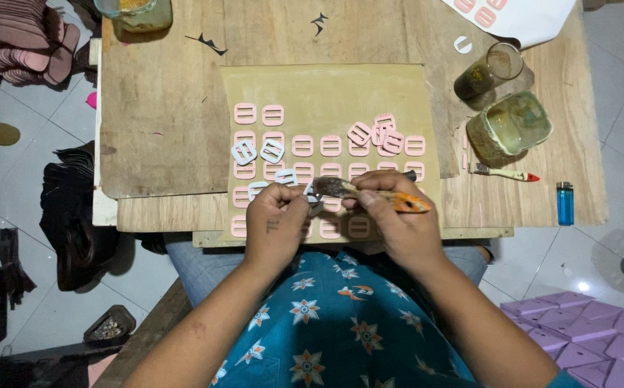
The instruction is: The person sits at a workbench with a board of small pink foam strap components on their lap. They pick up pieces one at a time, use a brush to apply liquid from a jar onto each piece, tap pieces with a small hammer, and place the treated pieces back onto the board in rows.
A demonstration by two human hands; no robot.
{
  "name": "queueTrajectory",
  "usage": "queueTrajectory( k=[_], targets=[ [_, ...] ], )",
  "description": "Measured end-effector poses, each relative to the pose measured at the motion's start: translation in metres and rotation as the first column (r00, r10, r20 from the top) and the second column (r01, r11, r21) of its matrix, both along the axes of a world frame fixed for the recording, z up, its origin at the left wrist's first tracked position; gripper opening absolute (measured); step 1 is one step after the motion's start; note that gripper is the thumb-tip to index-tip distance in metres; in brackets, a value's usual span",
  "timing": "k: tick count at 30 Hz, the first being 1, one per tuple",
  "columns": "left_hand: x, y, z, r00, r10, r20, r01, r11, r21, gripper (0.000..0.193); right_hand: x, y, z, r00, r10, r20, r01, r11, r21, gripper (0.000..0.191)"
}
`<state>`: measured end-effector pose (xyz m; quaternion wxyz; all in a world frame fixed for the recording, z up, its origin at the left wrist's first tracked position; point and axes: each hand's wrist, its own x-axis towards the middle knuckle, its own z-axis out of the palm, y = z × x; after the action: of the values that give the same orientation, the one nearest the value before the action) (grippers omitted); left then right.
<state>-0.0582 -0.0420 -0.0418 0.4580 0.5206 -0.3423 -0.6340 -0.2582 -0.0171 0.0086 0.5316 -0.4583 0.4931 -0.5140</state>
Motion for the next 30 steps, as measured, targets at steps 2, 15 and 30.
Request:
queueTrajectory(
  k=[2,15,30],
  targets=[
    [0.0,0.001,0.001,0.999,0.007,-0.044,-0.008,1.0,-0.026,0.009,0.004,-0.001,-0.004,0.998,-0.04,-0.05,0.039,0.999,-0.011,0.016],
    [0.0,0.003,0.004,0.999,0.007,0.053,-0.008,1.0,0.02,0.014,0.004,0.005,0.007,0.868,0.164,-0.469,-0.325,0.902,-0.286,0.015],
    [0.004,0.002,0.0,0.995,0.091,0.028,-0.092,0.996,0.021,0.014,-0.001,0.009,0.024,0.784,0.203,-0.586,-0.437,0.852,-0.289,0.023]
  ],
)
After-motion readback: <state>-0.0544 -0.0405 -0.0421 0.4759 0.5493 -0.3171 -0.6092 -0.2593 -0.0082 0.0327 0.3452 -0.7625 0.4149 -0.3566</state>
